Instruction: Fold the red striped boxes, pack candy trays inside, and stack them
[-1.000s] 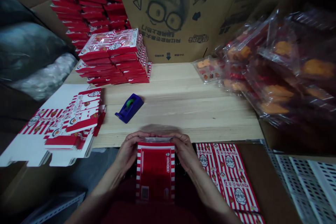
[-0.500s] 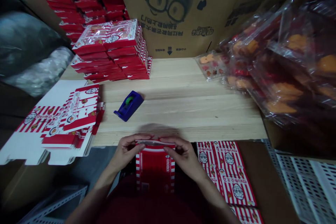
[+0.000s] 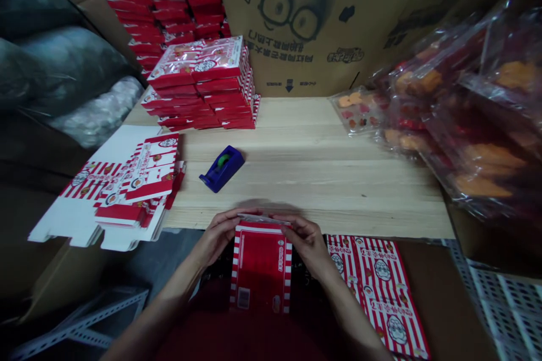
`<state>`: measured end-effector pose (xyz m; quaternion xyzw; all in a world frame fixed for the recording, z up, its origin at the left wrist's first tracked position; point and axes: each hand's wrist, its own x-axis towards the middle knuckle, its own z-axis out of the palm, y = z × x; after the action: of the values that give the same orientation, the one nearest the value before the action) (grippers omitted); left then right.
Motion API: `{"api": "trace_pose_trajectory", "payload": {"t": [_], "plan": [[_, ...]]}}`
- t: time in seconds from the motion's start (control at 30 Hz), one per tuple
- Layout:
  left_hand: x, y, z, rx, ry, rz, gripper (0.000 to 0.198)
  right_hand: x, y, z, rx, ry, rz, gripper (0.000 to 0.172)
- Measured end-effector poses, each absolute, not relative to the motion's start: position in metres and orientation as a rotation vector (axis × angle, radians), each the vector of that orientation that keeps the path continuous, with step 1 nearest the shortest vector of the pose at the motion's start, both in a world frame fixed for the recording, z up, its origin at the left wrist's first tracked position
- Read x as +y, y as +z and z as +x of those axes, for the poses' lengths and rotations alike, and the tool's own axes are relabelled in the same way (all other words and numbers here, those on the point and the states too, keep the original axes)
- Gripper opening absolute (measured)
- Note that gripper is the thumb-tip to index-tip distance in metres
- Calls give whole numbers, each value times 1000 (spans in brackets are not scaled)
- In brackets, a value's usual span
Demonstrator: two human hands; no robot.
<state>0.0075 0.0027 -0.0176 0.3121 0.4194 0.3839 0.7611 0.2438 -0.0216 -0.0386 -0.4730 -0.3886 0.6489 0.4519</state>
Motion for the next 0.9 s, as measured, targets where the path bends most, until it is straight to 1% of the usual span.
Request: {"api": "trace_pose_trajectory", "payload": {"t": [0.13,0.27,0.37,0.5,0.6,0.67,0.8,0.9], "plan": [[4,-13,12,1052,892,591,21,-24,-27,238,-1010,1604,-1127,31],[11,-10,17,1068,834,546,10,-22,-21,226,-1013,1583,-1135,30],[14,-9,21,1041,824,501,13,-17,-22,217,-890,1600,-1160,25],[12,-6,19,1041,815,606,13,-12,-22,215,-765,1637,-1148,18],[9,-5,12,967,764,685,22,-10,-23,220,-717,1688,-1145,17],[7,-7,8,931,768,763,25,-9,-25,225,-767,1684,-1138,18],[7,-17,1,1004,804,1059,22,-10,-29,236,-1052,1617,-1107,21],[9,-21,-3,1046,785,1267,24,-10,-29,242,-1223,1575,-1131,22]]}}
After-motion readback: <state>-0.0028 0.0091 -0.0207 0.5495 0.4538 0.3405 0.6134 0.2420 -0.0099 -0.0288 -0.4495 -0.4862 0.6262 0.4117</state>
